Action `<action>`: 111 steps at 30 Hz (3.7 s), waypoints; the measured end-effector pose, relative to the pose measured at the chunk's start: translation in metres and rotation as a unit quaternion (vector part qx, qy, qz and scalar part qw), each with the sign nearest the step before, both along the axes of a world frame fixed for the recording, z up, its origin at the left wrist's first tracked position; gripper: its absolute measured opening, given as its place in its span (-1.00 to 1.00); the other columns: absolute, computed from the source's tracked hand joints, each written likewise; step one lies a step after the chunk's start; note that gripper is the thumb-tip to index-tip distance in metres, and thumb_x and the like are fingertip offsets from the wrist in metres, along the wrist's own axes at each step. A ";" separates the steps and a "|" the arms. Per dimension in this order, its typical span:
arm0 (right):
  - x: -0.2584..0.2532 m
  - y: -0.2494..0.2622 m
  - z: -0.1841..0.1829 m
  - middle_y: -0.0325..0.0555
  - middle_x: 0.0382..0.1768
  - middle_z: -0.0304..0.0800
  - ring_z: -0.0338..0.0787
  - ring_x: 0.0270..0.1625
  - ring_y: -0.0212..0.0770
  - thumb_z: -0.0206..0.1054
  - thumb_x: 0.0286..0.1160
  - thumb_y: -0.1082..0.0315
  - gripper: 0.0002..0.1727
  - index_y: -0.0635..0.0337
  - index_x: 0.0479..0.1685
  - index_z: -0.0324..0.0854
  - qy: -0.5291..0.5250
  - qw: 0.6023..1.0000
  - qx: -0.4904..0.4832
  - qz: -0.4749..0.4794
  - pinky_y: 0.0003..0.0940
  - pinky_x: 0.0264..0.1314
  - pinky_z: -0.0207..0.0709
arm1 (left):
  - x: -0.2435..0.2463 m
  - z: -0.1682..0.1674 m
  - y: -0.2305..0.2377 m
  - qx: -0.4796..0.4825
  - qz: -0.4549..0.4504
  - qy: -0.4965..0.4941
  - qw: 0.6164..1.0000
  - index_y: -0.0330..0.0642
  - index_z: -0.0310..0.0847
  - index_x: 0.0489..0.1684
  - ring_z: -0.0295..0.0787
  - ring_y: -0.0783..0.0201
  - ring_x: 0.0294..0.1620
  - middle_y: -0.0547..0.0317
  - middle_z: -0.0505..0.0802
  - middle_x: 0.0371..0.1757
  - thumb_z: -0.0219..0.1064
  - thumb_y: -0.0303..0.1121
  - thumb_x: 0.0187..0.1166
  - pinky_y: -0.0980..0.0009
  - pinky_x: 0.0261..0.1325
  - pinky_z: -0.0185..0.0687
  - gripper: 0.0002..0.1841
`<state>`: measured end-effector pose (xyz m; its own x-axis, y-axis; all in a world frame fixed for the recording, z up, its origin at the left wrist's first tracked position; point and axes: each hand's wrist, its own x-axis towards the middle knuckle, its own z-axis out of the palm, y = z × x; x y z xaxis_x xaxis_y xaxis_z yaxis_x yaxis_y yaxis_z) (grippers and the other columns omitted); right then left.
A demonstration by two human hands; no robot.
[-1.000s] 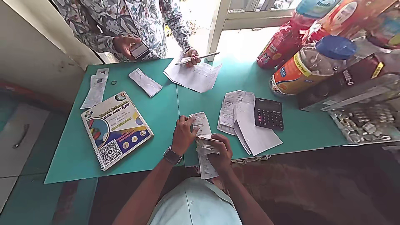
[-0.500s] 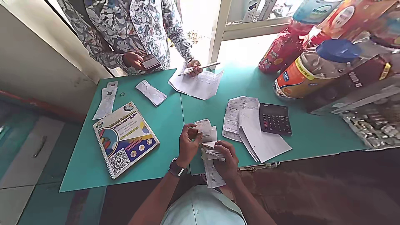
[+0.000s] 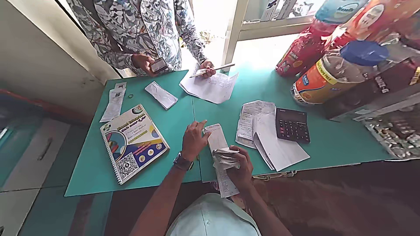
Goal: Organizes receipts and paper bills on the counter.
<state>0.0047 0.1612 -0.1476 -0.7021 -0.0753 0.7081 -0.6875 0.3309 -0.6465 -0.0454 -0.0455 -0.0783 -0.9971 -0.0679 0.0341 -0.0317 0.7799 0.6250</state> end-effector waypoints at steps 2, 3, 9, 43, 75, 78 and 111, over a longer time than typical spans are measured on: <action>0.000 0.001 0.001 -0.09 0.18 0.71 0.72 0.31 -0.29 0.53 0.33 0.34 -0.64 0.01 0.07 0.55 0.001 1.000 0.005 -0.006 -0.42 0.40 0.64 | -0.008 -0.006 0.002 -0.009 0.003 -0.042 0.999 -0.09 0.64 0.50 0.66 -0.15 0.34 -0.24 0.71 0.31 0.39 -0.10 0.59 -0.02 0.42 0.58 -0.48; 0.001 0.000 0.000 -0.09 0.18 0.71 0.72 0.31 -0.28 0.53 0.33 0.34 -0.65 0.01 0.07 0.56 0.004 1.000 0.004 -0.008 -0.42 0.39 0.64 | -0.008 -0.009 0.003 0.006 0.003 -0.042 0.999 -0.10 0.69 0.44 0.68 -0.12 0.29 -0.24 0.72 0.29 0.41 -0.13 0.57 0.03 0.37 0.60 -0.51; 0.000 0.000 0.001 -0.10 0.18 0.70 0.72 0.31 -0.28 0.50 0.38 0.33 -0.66 -0.02 0.10 0.55 0.006 1.000 0.002 -0.005 -0.42 0.38 0.65 | -0.008 -0.007 0.004 0.128 0.012 0.035 0.991 -0.28 0.78 0.03 0.79 0.20 -0.15 -0.05 0.84 -0.05 0.48 -0.32 0.48 0.28 0.03 0.73 -0.73; 0.000 -0.001 -0.002 -0.15 0.19 0.69 0.72 0.28 -0.33 0.49 0.38 0.28 -0.69 -0.04 0.07 0.58 0.006 1.000 0.002 -0.015 -0.47 0.34 0.65 | -0.012 -0.010 0.005 0.232 0.038 0.045 0.971 -0.27 0.85 -0.19 0.85 0.40 -0.35 0.14 0.91 -0.36 0.40 -0.33 0.57 0.37 -0.12 0.81 -0.81; -0.002 0.005 -0.007 -0.13 0.09 0.87 0.78 0.34 -0.11 0.49 0.44 0.34 -0.76 0.02 0.03 0.62 0.052 0.997 0.005 0.047 -0.15 0.53 0.60 | 0.015 -0.027 -0.008 0.092 0.038 0.023 0.995 -0.18 0.63 0.49 0.76 -0.01 0.09 -0.17 0.77 0.21 0.21 -0.31 0.71 0.07 0.25 0.67 -0.59; -0.001 0.006 -0.006 -0.14 0.10 0.86 0.77 0.35 -0.12 0.47 0.46 0.33 -0.75 0.01 0.06 0.62 0.053 0.998 0.012 0.045 -0.17 0.52 0.60 | 0.002 -0.033 -0.009 0.097 0.044 -0.026 0.994 -0.13 0.68 0.44 0.68 -0.06 0.19 -0.21 0.73 0.22 0.18 -0.31 0.72 0.04 0.34 0.57 -0.61; 0.000 0.007 -0.006 -0.24 0.11 0.81 0.72 0.35 -0.21 0.47 0.45 0.32 -0.74 -0.05 0.07 0.61 0.074 0.996 0.013 0.042 -0.30 0.52 0.54 | 0.016 -0.025 0.006 0.119 0.003 0.024 0.993 -0.39 0.68 0.14 0.73 -0.04 0.08 -0.21 0.78 0.10 0.49 -0.29 0.42 0.11 0.22 0.64 -0.59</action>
